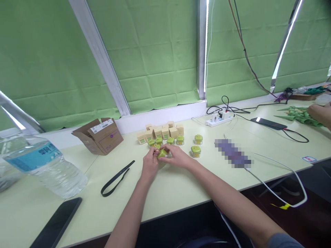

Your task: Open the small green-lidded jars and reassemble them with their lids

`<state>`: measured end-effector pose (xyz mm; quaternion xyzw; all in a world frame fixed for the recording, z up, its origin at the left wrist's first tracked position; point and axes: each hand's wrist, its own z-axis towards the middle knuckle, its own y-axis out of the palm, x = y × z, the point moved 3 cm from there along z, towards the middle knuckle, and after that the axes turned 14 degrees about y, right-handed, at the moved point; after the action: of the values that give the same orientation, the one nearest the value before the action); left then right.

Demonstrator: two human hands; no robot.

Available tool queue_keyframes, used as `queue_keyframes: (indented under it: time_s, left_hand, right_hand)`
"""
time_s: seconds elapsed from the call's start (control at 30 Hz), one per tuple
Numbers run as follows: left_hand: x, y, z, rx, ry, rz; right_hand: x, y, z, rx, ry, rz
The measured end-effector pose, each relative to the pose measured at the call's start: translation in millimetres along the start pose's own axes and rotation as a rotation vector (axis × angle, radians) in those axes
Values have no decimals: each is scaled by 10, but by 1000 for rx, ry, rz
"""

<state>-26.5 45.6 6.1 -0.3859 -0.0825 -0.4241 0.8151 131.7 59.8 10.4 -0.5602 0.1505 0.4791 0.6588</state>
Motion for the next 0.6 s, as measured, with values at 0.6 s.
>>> queue_keyframes:
  time_s: [0.6]
  left_hand:
    - [-31, -6, -17, 16, -66, -51]
  right_hand:
    - [76, -89, 18, 96, -8, 10]
